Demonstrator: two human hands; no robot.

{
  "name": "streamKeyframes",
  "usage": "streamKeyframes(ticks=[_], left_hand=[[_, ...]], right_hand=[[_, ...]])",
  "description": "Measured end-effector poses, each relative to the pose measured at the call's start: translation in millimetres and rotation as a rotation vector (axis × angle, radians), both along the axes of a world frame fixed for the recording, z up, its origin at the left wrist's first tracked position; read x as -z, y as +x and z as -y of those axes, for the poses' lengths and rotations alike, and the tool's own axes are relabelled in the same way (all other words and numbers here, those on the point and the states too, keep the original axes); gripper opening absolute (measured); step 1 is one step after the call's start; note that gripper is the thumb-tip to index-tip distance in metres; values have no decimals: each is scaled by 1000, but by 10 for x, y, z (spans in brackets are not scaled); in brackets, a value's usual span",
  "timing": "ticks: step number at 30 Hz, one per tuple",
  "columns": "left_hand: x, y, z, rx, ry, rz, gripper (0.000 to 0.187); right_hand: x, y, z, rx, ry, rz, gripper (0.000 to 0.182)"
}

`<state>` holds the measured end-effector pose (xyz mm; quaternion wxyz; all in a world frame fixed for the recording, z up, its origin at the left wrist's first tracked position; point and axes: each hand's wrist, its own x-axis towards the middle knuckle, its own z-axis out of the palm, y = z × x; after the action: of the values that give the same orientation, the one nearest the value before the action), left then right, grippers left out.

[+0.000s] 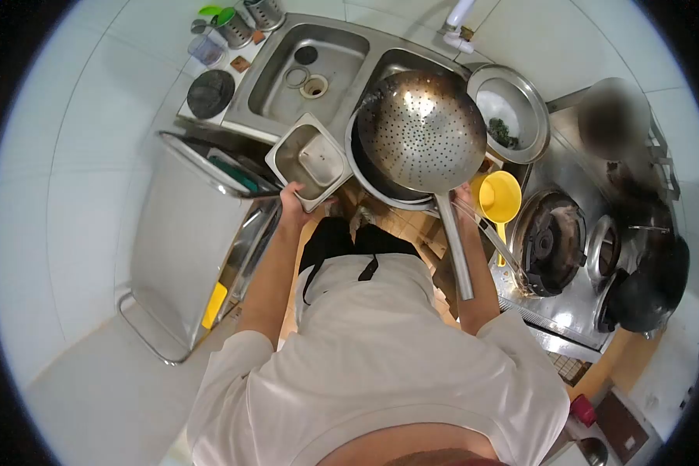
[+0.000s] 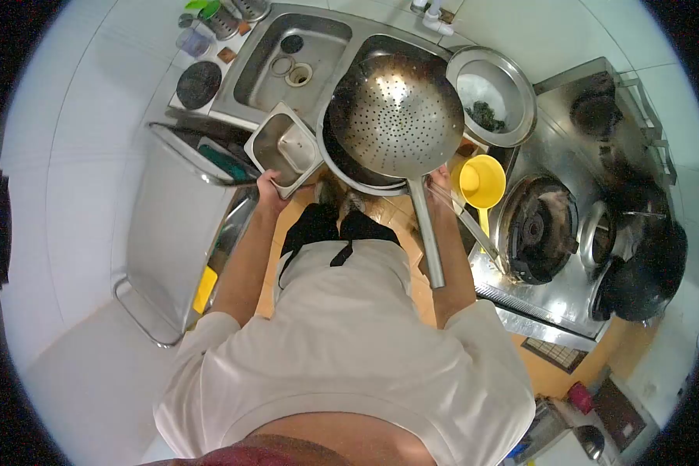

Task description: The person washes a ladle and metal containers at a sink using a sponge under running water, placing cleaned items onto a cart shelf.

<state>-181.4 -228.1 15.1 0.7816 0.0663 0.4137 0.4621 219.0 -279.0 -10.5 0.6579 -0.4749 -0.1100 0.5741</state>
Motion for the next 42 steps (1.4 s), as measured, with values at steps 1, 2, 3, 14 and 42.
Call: streamKeyframes(ticks=[1, 2, 3, 14, 42], left_hand=[[14, -11, -157, 4, -20, 5, 68], [19, -24, -247, 8, -48, 8, 68], [8, -43, -309, 14, -77, 8, 68], [108, -87, -1695, 203, -112, -75, 68], [56, 214, -2154, 205, -198, -280, 46]], right_hand=[[-168, -115, -67, 37, -6, -33, 36], [-282, -187, -69, 75, -19, -68, 35], [-244, -207, -47, 67, -24, -64, 34], [238, -245, -786, 130, -52, -116, 36], [1281, -274, -1010, 224, -200, -326, 22]])
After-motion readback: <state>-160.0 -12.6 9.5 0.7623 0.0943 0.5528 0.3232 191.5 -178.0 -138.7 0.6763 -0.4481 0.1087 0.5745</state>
